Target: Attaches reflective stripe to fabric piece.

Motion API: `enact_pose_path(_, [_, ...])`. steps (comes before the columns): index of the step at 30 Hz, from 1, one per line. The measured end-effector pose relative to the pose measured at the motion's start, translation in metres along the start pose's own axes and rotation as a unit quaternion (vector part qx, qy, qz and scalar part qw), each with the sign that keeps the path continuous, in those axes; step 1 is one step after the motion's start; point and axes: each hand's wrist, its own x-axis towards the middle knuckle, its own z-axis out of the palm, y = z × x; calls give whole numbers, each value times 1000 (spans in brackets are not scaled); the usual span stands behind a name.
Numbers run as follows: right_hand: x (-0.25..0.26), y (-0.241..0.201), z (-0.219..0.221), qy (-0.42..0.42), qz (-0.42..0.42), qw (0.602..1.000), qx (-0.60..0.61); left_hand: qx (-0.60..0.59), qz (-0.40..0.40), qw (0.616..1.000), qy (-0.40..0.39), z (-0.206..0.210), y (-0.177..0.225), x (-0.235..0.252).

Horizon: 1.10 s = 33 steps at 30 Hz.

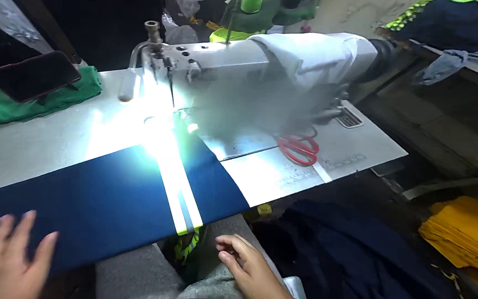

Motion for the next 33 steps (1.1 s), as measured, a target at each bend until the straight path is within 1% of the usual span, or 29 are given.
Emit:
enact_pose_path(1, [6,2,10,-36,45,997,42,-26,37,999,7,8,14,4])
enact_pose_path(2, [14,6,20,-58,60,995,58,-48,72,996,20,21,31,8])
enact_pose_path(4, [30,13,35,-65,41,994,72,-94,129,987,29,45,65,16])
enact_pose_path(7, [37,7,45,-37,8,995,88,-136,175,975,-12,67,104,21])
enact_pose_path(9, [29,-5,42,-36,-21,995,90,-139,185,972,-29,74,115,21])
enact_pose_path(11, [20,-22,37,-73,-43,990,110,-131,186,973,-32,77,120,20])
enact_pose_path(13, [12,-33,34,-98,-40,987,118,-127,184,974,-33,77,123,17])
enact_pose_path(19, [10,-22,31,-89,-13,991,94,-77,195,977,-29,77,132,14])
enact_pose_path(21, [10,-26,25,-99,-25,995,22,-60,197,978,-26,78,133,13])
enact_pose_path(22, [10,-32,21,-99,-40,993,-45,-55,199,978,-24,79,133,13])
enact_pose_path(23, [11,-39,16,-81,-66,988,-115,-53,201,978,-22,80,132,13])
enact_pose_path(24, [12,-45,12,-33,-111,978,-172,-52,203,978,-20,81,132,14])
enact_pose_path(26, [23,-46,8,89,-219,937,-258,-52,207,977,-12,82,130,13])
enact_pose_path(27, [30,-44,6,127,-260,913,-289,-50,206,977,-15,82,130,13])
enact_pose_path(28, [36,-41,5,144,-285,894,-313,-53,207,977,-17,82,131,13])
enact_pose_path(30, [45,-36,5,141,-312,875,-342,-75,231,970,-2,82,132,12])
enact_pose_path(33, [47,-34,3,121,-316,867,-366,-114,311,943,42,84,141,2])
